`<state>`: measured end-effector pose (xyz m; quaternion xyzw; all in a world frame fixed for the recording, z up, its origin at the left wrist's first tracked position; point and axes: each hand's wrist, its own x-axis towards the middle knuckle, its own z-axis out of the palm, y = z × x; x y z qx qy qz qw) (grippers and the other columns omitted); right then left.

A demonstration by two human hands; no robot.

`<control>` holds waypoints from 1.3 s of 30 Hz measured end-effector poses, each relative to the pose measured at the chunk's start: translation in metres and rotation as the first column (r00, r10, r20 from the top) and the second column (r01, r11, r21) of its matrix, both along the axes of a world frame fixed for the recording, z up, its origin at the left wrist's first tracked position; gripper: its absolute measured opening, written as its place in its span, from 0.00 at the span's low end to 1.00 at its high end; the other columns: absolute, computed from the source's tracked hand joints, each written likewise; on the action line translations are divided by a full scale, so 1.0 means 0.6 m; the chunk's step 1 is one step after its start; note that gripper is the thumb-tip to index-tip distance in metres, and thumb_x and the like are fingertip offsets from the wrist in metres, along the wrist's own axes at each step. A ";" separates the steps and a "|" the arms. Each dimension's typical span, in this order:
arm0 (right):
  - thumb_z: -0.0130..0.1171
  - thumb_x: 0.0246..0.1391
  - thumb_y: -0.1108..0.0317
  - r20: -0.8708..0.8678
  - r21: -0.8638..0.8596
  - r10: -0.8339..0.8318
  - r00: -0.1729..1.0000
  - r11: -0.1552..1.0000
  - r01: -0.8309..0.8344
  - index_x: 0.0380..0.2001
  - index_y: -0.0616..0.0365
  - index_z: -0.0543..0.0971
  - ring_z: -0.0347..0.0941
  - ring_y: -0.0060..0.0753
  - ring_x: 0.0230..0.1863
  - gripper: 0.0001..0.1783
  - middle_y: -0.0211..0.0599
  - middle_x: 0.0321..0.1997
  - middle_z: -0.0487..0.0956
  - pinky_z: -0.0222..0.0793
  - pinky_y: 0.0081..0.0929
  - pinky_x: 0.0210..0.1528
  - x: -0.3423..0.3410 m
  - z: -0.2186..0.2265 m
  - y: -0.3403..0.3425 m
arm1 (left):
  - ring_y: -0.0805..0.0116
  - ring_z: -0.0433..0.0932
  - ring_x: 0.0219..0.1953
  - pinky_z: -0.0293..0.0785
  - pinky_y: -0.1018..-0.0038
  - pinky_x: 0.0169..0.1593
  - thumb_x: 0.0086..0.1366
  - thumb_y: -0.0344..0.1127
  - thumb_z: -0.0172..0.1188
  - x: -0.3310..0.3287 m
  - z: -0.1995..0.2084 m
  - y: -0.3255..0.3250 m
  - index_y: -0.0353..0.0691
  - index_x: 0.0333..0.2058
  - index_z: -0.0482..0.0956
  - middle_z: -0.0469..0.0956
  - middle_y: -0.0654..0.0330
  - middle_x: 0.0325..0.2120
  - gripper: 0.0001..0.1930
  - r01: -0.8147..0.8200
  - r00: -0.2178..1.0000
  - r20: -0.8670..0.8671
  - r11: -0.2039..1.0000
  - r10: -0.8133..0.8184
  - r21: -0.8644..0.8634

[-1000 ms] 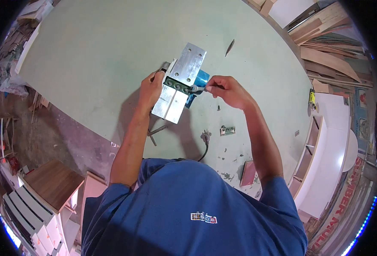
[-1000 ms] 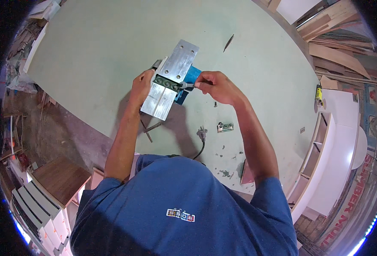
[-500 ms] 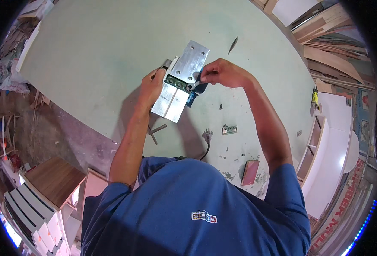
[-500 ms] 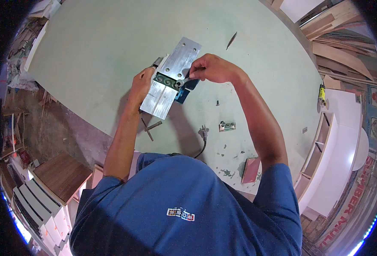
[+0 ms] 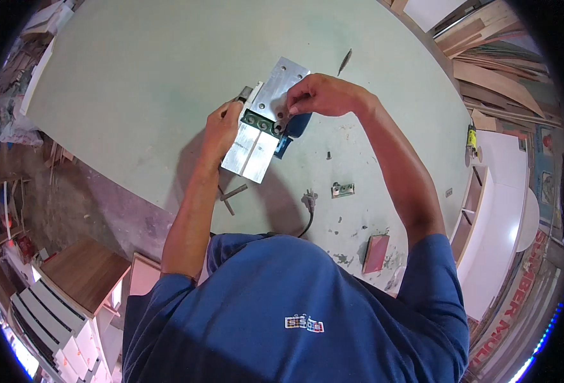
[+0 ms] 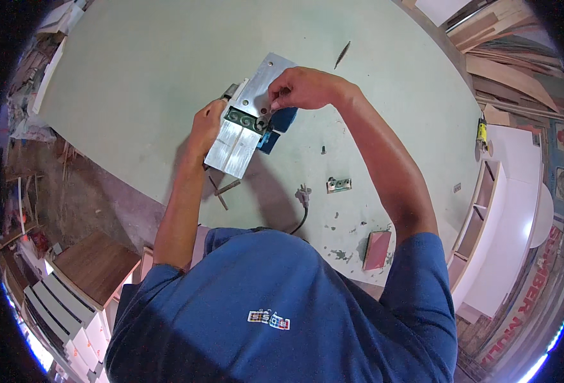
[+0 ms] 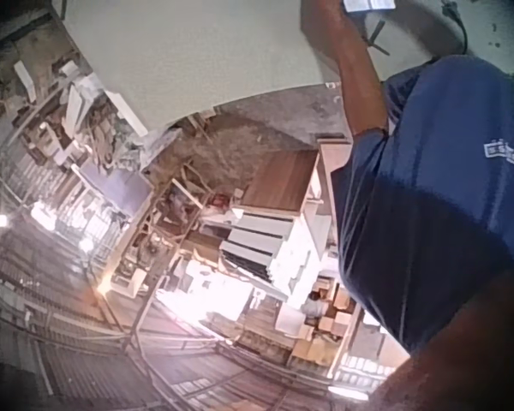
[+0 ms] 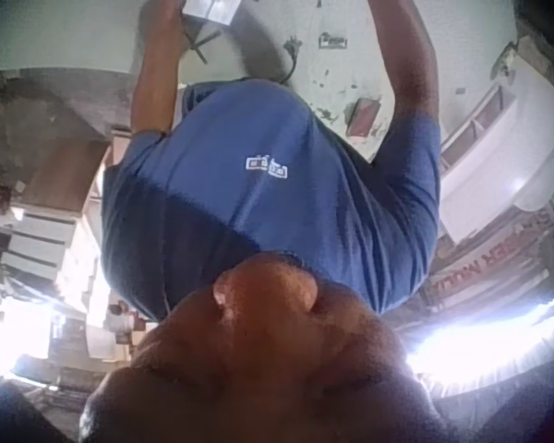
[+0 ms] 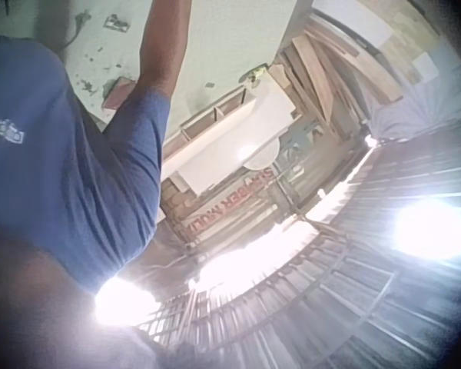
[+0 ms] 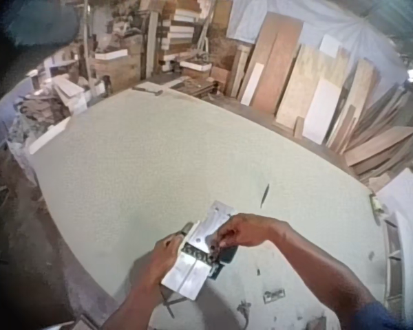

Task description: The person assembles components of a wood planer by hand and using a wrench.

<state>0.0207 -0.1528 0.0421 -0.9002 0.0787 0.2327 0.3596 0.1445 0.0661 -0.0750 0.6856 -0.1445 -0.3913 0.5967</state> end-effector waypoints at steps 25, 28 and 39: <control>0.48 0.73 0.58 -0.418 0.572 -0.788 0.453 0.158 0.805 0.39 0.58 0.73 0.75 0.29 0.18 0.14 0.35 0.22 0.78 0.66 0.27 0.20 -0.125 -0.042 0.255 | 0.78 0.67 0.30 0.66 0.74 0.36 0.70 0.44 0.54 -0.004 -0.015 -0.001 0.33 0.29 0.78 0.73 0.68 0.24 0.18 -0.046 0.997 0.061 0.998 0.049 -0.051; 0.46 0.74 0.58 -0.488 0.671 -0.832 0.263 -0.166 0.722 0.41 0.59 0.71 0.80 0.35 0.22 0.14 0.41 0.26 0.82 0.72 0.29 0.22 -0.094 -0.034 0.303 | 0.78 0.68 0.30 0.67 0.73 0.36 0.71 0.44 0.54 -0.009 -0.007 -0.006 0.33 0.29 0.77 0.73 0.68 0.24 0.18 -0.030 0.996 0.078 0.996 0.036 -0.083; 0.58 0.68 0.63 0.077 0.469 -0.846 0.527 0.497 0.730 0.37 0.59 0.81 0.71 0.19 0.27 0.11 0.28 0.23 0.76 0.66 0.22 0.27 -0.131 -0.043 0.207 | 0.78 0.70 0.30 0.68 0.74 0.36 0.71 0.45 0.55 -0.012 0.007 0.000 0.32 0.33 0.81 0.75 0.67 0.25 0.19 -0.056 0.998 0.022 0.997 0.057 -0.045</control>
